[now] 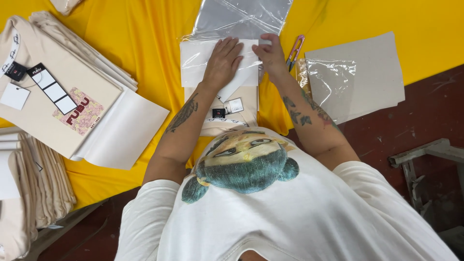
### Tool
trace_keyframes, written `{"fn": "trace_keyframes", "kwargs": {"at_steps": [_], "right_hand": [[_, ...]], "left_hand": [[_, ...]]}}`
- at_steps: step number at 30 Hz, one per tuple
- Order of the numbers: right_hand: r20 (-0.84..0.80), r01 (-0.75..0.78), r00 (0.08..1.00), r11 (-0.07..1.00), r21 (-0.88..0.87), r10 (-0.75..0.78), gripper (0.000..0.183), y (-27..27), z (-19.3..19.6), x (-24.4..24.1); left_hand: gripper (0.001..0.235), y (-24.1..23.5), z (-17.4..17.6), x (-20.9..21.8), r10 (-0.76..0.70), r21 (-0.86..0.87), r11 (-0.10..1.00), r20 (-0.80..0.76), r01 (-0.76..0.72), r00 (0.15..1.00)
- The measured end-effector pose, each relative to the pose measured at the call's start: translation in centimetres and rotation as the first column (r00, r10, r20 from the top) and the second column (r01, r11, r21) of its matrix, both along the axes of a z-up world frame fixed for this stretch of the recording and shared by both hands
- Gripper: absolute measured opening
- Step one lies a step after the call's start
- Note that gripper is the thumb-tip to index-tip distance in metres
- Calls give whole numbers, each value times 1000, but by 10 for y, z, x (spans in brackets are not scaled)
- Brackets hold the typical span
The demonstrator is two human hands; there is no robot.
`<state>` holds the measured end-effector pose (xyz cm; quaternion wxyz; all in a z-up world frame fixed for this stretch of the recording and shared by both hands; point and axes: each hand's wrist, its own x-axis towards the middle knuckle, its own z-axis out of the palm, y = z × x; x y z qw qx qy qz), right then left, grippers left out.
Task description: Folding t-shirts and placing them into individual plastic bags for packaging at a factory station.
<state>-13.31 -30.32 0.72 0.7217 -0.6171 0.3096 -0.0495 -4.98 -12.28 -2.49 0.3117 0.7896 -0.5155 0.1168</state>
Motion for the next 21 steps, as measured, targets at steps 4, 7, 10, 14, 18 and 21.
{"fn": "trace_keyframes", "kwargs": {"at_steps": [4,7,10,14,18,21], "right_hand": [[108,37,991,928,370,-83,26,7,8,-2],[88,19,993,851,525,-76,55,8,-4,-1],[232,-181,970,843,507,69,38,14,6,0],[233,-187,970,828,528,70,52,16,9,11],[178,-145,982,862,485,65,56,21,16,22],[168,-143,984,858,493,67,58,19,8,30]], "left_hand": [[58,-2,9,2,22,22,1000,-186,-18,982],[83,3,25,1,-4,118,992,-257,36,966],[98,6,32,-1,-29,179,980,-302,86,953],[76,6,38,-3,-20,147,987,-279,63,960],[48,8,35,-2,-56,52,996,-242,70,969],[45,11,37,-1,-76,15,996,-272,83,959]]}}
